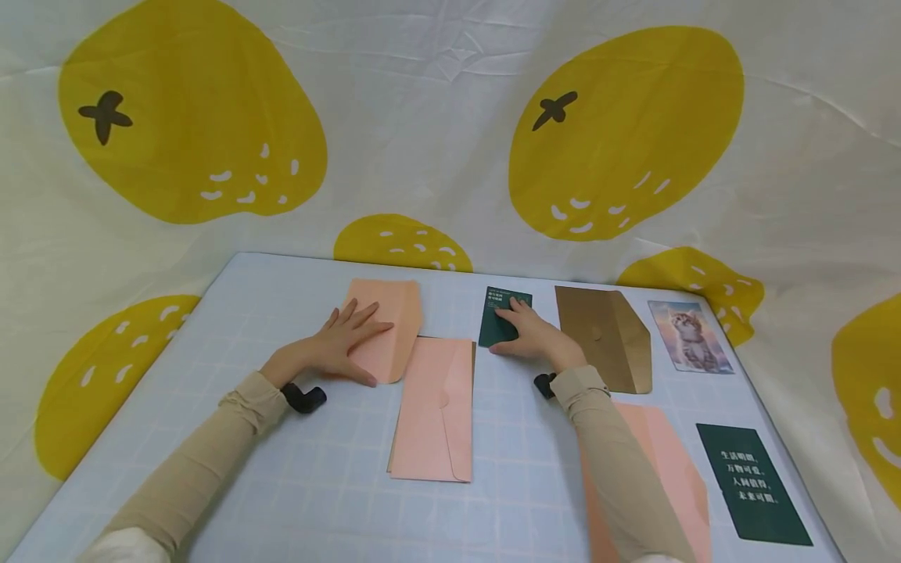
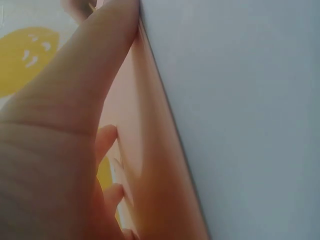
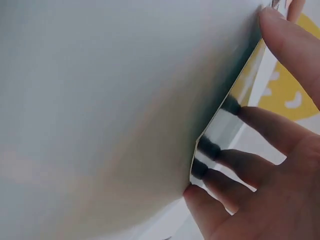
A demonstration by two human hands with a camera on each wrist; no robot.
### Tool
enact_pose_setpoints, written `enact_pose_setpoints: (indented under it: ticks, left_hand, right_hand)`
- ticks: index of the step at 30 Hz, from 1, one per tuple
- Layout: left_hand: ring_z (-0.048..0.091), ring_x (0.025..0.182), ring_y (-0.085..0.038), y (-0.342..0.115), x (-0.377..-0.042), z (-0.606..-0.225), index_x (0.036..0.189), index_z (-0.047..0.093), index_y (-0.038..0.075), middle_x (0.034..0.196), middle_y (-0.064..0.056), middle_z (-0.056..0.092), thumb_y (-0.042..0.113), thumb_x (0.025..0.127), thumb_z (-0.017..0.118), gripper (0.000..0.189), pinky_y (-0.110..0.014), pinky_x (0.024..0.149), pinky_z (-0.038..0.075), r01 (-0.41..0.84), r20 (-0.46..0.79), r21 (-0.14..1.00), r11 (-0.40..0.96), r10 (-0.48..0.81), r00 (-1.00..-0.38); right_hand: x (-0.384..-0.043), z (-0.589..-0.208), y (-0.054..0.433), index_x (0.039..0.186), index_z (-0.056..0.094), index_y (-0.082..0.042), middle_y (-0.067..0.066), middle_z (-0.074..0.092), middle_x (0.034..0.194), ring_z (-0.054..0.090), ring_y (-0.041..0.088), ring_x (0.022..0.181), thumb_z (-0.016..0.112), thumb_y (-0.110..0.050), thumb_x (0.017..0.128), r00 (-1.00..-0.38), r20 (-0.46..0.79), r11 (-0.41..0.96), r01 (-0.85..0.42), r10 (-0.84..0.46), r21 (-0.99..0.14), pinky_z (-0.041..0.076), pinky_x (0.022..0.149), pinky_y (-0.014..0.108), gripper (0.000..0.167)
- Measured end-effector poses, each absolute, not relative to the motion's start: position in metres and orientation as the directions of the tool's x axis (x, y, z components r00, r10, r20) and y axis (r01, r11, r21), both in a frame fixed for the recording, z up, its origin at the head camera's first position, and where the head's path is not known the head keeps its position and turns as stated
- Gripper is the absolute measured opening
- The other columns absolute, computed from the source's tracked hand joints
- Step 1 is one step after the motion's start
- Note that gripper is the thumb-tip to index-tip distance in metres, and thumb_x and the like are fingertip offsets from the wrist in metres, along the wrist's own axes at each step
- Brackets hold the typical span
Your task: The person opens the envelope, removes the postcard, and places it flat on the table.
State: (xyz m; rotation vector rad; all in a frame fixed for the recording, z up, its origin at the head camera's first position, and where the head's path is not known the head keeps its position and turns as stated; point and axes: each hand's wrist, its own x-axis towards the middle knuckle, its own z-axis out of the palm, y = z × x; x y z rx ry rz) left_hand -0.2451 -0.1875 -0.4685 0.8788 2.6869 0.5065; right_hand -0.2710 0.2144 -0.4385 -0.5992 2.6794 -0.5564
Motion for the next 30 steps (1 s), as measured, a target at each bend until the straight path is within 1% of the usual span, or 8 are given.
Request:
enact_pose_setpoints:
  ticks: [2,9,14,18,22,25,30]
  left_hand:
    - [-0.016,0.147,-0.046,-0.192,-0.247,-0.467,0.157,0.03,0.026,0.166,-0.013,-0.001,0.073,0.071,0.073,0.107,-0.066,0.112,-0.008,0.509,-0.137,0.414,0.755,0.604,-0.785]
    - [-0.016,0.147,-0.044,-0.208,-0.255,-0.465,0.158,0.027,0.028,0.166,-0.011,-0.001,0.075,0.071,0.071,0.108,-0.064,0.113,-0.007,0.497,-0.151,0.382,0.779,0.583,-0.798]
    - [-0.013,0.148,-0.044,-0.221,-0.261,-0.464,0.157,0.03,0.027,0.166,-0.011,0.003,0.073,0.07,0.073,0.107,-0.065,0.112,-0.006,0.485,-0.136,0.4,0.778,0.573,-0.808]
    - [-0.011,0.148,-0.046,-0.232,-0.265,-0.465,0.156,0.033,0.025,0.166,-0.013,0.006,0.072,0.07,0.075,0.107,-0.067,0.111,-0.006,0.484,-0.12,0.405,0.776,0.57,-0.813]
    - [-0.01,0.147,-0.047,-0.243,-0.267,-0.465,0.156,0.033,0.026,0.166,-0.014,0.006,0.073,0.069,0.074,0.108,-0.069,0.11,-0.006,0.476,-0.126,0.388,0.79,0.557,-0.821]
    - [-0.009,0.147,-0.049,-0.25,-0.269,-0.463,0.156,0.034,0.024,0.165,-0.016,0.007,0.071,0.069,0.076,0.108,-0.07,0.109,-0.005,0.469,-0.125,0.393,0.791,0.551,-0.825]
    - [-0.008,0.147,-0.049,-0.265,-0.271,-0.461,0.155,0.035,0.023,0.165,-0.016,0.009,0.068,0.069,0.078,0.107,-0.071,0.109,-0.005,0.457,-0.123,0.397,0.796,0.54,-0.833]
  right_hand:
    - [-0.277,-0.437,0.211,0.154,0.034,-0.005,0.028,0.01,0.161,0.007,0.047,0.148,0.072,-0.041,0.09,-0.852,-0.238,0.833,-0.333,-0.466,-0.441,0.015,0.114,0.063,0.083]
    - [-0.293,-0.433,0.197,0.153,0.037,-0.004,0.028,0.012,0.161,0.009,0.046,0.148,0.072,-0.039,0.09,-0.844,-0.252,0.836,-0.342,-0.474,-0.43,0.015,0.115,0.06,0.079]
    - [-0.302,-0.431,0.184,0.152,0.039,-0.005,0.028,0.014,0.161,0.01,0.044,0.148,0.072,-0.039,0.089,-0.834,-0.272,0.832,-0.334,-0.48,-0.444,0.015,0.116,0.059,0.079]
    - [-0.306,-0.428,0.171,0.153,0.038,-0.007,0.026,0.013,0.162,0.009,0.042,0.149,0.072,-0.04,0.09,-0.824,-0.291,0.83,-0.331,-0.486,-0.448,0.015,0.116,0.058,0.079]
    - [-0.309,-0.427,0.155,0.154,0.037,-0.01,0.022,0.011,0.163,0.008,0.04,0.15,0.071,-0.042,0.09,-0.816,-0.308,0.83,-0.327,-0.489,-0.451,0.015,0.116,0.058,0.079]
    - [-0.31,-0.426,0.143,0.155,0.036,-0.013,0.02,0.011,0.164,0.007,0.038,0.15,0.072,-0.043,0.089,-0.809,-0.322,0.829,-0.324,-0.493,-0.456,0.015,0.116,0.058,0.08]
    - [-0.313,-0.426,0.121,0.155,0.035,-0.015,0.018,0.01,0.164,0.006,0.037,0.151,0.072,-0.044,0.09,-0.784,-0.329,0.814,-0.355,-0.527,-0.459,0.016,0.116,0.057,0.08]
